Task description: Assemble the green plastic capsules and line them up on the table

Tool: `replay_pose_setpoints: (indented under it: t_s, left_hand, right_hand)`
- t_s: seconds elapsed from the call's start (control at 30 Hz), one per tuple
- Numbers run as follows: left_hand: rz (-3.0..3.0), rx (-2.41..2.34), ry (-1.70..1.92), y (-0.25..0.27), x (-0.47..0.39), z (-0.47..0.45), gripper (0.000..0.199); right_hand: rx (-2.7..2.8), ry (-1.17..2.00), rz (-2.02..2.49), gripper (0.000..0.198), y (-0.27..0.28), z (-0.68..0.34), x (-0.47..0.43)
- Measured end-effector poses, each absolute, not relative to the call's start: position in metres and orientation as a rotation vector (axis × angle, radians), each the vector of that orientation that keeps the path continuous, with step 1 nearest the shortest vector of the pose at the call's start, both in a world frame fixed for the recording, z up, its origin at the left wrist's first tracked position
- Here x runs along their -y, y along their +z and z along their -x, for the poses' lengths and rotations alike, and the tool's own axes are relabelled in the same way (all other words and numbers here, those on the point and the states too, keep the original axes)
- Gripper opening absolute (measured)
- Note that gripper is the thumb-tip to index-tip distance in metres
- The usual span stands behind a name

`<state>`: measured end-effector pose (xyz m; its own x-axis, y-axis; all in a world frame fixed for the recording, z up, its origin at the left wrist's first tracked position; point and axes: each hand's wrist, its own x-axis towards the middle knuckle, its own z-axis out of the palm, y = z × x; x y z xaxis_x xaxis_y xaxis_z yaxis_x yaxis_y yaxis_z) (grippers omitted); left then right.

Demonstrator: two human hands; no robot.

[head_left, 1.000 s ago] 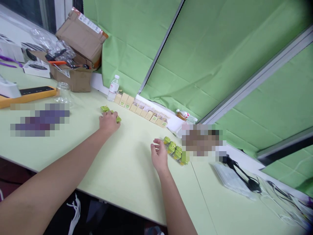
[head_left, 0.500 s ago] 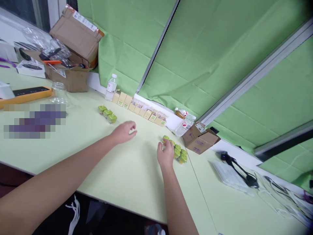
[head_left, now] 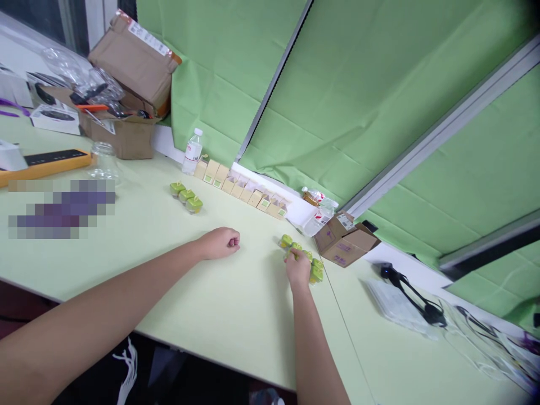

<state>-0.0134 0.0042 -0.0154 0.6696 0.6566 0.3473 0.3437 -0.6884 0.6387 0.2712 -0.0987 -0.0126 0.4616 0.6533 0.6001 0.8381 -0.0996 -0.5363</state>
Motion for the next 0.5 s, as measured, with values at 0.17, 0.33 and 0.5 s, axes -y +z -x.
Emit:
replay_pose_setpoints:
  t_s: [0.17, 0.33, 0.5]
  left_hand:
    - [-2.349, -0.688, 0.830, -0.013, 0.005, 0.012, 0.024]
    - [-2.299, -0.551, 0.864, -0.003, 0.020, 0.007, 0.068]
    - [-2.308, -0.531, 0.848, 0.001, 0.027, -0.003, 0.036]
  right_hand:
    - [1.257, -0.049, 1.861, 0.028, -0.002, -0.233, 0.105]
    - [1.492, 0.233, 1.509, 0.023, 0.007, -0.178, 0.112]
    - [1.484, 0.310, 1.487, 0.019, 0.004, -0.158, 0.112]
